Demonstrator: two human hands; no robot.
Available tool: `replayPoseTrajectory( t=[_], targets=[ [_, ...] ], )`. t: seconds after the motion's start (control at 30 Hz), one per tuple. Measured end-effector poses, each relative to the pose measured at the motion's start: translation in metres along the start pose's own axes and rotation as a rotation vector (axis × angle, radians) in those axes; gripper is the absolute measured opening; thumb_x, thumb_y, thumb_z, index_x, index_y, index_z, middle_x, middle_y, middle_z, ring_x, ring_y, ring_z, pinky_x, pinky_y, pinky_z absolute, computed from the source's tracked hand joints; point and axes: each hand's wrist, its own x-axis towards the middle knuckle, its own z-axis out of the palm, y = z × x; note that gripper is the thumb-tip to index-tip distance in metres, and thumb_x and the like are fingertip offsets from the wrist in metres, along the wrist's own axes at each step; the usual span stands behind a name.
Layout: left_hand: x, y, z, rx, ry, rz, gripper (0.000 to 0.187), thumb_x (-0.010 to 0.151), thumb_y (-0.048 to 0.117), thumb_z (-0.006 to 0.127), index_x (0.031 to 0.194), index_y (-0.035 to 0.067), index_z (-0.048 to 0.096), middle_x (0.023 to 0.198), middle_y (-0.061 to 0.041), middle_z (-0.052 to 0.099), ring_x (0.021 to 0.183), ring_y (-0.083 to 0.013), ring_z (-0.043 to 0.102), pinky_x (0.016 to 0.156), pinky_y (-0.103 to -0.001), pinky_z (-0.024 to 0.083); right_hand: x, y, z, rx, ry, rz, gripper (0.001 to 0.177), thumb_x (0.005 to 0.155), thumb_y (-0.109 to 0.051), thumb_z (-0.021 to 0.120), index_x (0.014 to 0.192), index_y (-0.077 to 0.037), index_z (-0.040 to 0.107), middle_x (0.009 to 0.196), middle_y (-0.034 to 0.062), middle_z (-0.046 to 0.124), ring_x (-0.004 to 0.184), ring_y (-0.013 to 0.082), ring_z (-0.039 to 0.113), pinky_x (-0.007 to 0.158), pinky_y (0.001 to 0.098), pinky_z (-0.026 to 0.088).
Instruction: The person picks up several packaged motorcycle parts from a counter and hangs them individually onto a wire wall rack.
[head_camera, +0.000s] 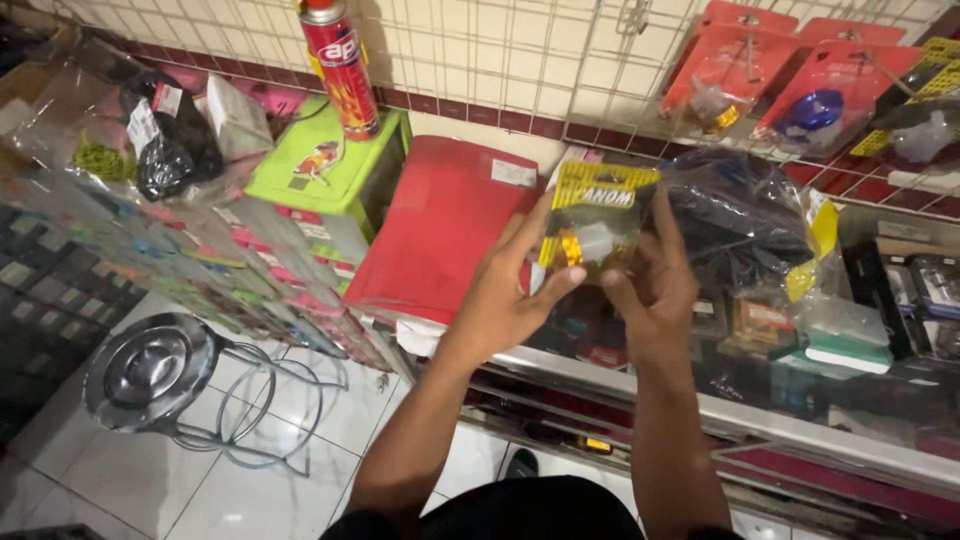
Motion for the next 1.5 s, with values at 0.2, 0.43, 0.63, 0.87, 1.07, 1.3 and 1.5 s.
replayPoseTrajectory(
  t=[0.2, 0.43, 0.63, 0.87, 1.07, 1.3, 1.5],
  targets=[
    [0.053, -0.011, -0.001, -0.125, -0.02, 0.162, 0.081, 0.098, 0.008, 0.076, 0.164, 0.007, 0.03, 0.155, -0.019, 0.051, 0.133, -0.0283, 0.063, 0.106, -0.036, 0.058, 0.048, -0.012, -0.007, 0.009, -0.042, -0.108, 0.091, 0.103, -0.019, 0.073, 0.172, -0.001, 0.017, 0.135, 0.0125, 0.066, 0.112, 0.016, 0.066, 0.105, 0.0315, 0.054],
    [0.114, -0.027, 0.001, -0.147, -0.03, 0.238, 0.086, 0.099, 0.0, 0.079, 0.166, 0.014, 0.027, 0.142, -0.013, 0.06, 0.113, -0.0147, 0.067, 0.09, -0.027, 0.059, 0.108, -0.005, -0.021, -0.006, -0.104, -0.26, 0.082, 0.109, -0.021, 0.076, 0.168, -0.001, 0.022, 0.147, 0.0159, 0.064, 0.13, 0.0201, 0.064, 0.116, 0.0322, 0.054],
    [0.141, -0.037, 0.002, -0.16, -0.035, 0.207, 0.084, 0.1, 0.0, 0.077, 0.167, 0.01, 0.028, 0.129, -0.009, 0.062, 0.108, -0.0093, 0.066, 0.087, -0.022, 0.057, 0.133, -0.001, -0.021, 0.032, -0.103, -0.197, 0.081, 0.108, -0.013, 0.074, 0.168, -0.002, 0.021, 0.136, 0.0168, 0.066, 0.119, 0.0208, 0.07, 0.097, 0.0338, 0.063],
    [0.147, -0.05, -0.005, -0.172, -0.093, 0.166, 0.085, 0.099, 0.005, 0.077, 0.167, 0.01, 0.026, 0.128, -0.008, 0.061, 0.102, -0.0092, 0.064, 0.084, -0.023, 0.057, 0.136, 0.007, -0.02, 0.061, -0.085, -0.183, 0.081, 0.107, -0.007, 0.071, 0.171, -0.003, 0.021, 0.147, 0.0162, 0.061, 0.127, 0.0223, 0.067, 0.101, 0.0352, 0.064],
    [0.165, -0.078, -0.007, -0.216, -0.129, 0.152, 0.083, 0.1, 0.003, 0.075, 0.166, 0.01, 0.025, 0.132, -0.008, 0.064, 0.108, -0.0091, 0.067, 0.091, -0.025, 0.059, 0.148, 0.023, -0.01, -0.003, -0.008, -0.165, 0.075, 0.104, -0.001, 0.067, 0.166, -0.003, 0.026, 0.149, 0.0147, 0.058, 0.128, 0.0234, 0.066, 0.098, 0.0379, 0.065],
    [0.209, -0.125, -0.002, -0.167, -0.15, 0.251, 0.077, 0.104, -0.001, 0.071, 0.165, 0.009, 0.026, 0.148, -0.013, 0.06, 0.131, -0.0188, 0.063, 0.107, -0.034, 0.058, 0.175, 0.067, -0.003, -0.277, 0.206, -0.143, 0.073, 0.104, -0.001, 0.064, 0.168, -0.009, 0.03, 0.147, 0.0133, 0.06, 0.123, 0.0214, 0.065, 0.107, 0.0342, 0.057],
    [0.237, -0.158, 0.008, -0.141, -0.144, 0.23, 0.077, 0.101, 0.001, 0.07, 0.165, 0.009, 0.027, 0.142, -0.015, 0.062, 0.124, -0.0205, 0.069, 0.105, -0.035, 0.06, 0.193, 0.104, -0.008, -0.69, 0.282, -0.395, 0.061, 0.111, -0.001, 0.067, 0.162, -0.008, 0.036, 0.157, 0.0211, 0.051, 0.148, 0.0313, 0.054, 0.124, 0.0409, 0.045]
  ],
)
